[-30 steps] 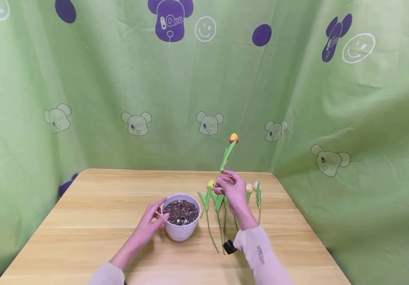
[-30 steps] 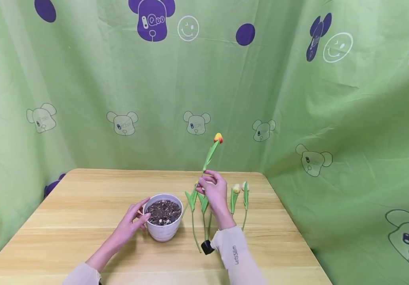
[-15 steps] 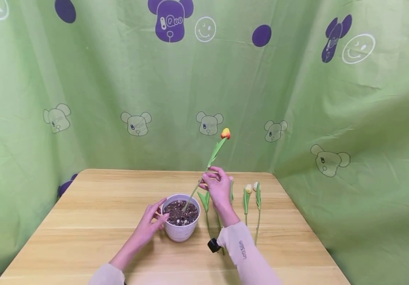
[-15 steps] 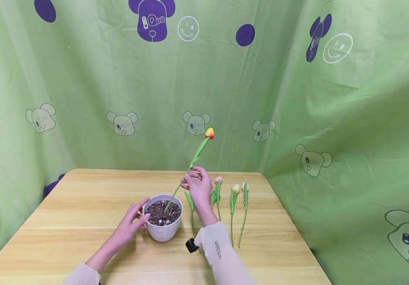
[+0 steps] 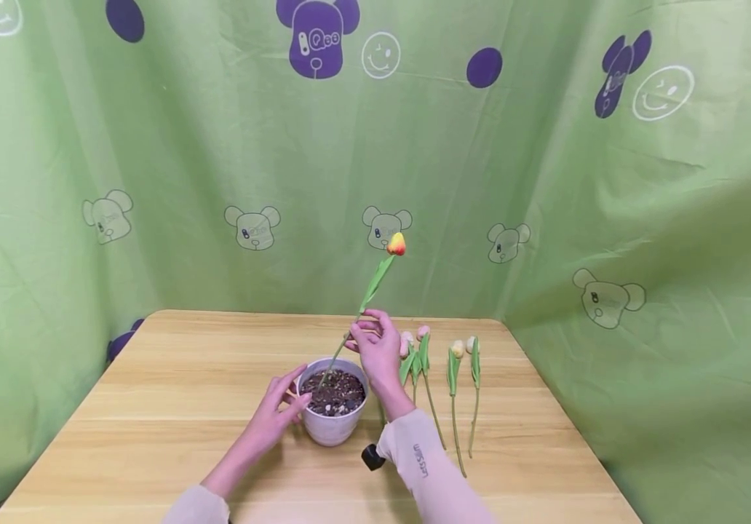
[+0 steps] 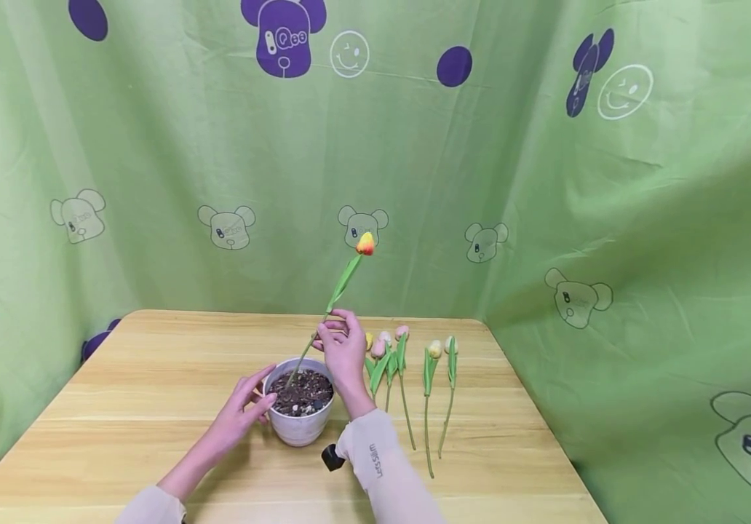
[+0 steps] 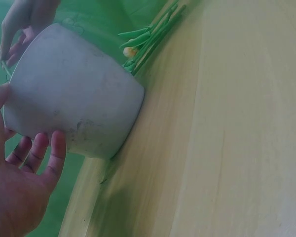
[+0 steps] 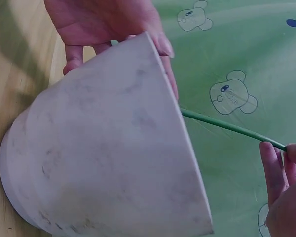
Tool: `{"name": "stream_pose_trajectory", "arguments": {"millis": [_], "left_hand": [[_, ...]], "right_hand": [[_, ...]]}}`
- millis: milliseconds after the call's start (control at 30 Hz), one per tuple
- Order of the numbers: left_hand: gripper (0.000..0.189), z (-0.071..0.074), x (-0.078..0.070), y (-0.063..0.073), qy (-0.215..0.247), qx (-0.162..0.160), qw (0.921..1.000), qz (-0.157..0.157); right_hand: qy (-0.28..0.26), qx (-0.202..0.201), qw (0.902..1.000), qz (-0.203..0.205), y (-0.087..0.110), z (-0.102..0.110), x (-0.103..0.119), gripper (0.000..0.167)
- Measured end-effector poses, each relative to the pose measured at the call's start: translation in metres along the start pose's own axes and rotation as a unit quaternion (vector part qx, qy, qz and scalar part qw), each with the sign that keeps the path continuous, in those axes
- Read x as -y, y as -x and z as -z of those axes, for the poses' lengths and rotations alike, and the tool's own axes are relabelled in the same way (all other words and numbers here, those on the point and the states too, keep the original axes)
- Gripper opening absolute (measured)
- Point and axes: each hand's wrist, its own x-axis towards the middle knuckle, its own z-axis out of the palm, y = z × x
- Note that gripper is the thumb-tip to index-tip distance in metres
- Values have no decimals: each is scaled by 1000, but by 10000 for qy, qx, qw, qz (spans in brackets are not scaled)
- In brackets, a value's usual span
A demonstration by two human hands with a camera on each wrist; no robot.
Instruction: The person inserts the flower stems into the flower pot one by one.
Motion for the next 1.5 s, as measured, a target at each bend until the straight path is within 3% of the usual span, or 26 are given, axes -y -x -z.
{"name": "stream_pose_trajectory", "arguments": {"millis": [267,533,867,1267,1500], "left_hand": [[62,0,-1,1,51,-75,9998,-154],[63,-1,-2,2,16,68,9999,83],[63,0,-2,1,45,71,10000,17],[63,1,1,0,0,41,10000,-89],[62,1,-1,0,-5,46,10000,36]], "right_hand": [[66,126,9996,232,3,-11,-5,35],[511,219,9967,584,6,-13,-10,35],[704,453,9936,758,5,-18,-13,35],[975,1110,9841,990,22,-27,6,32],[1274,1191,9793,1024,14,-28,-14,34]]}}
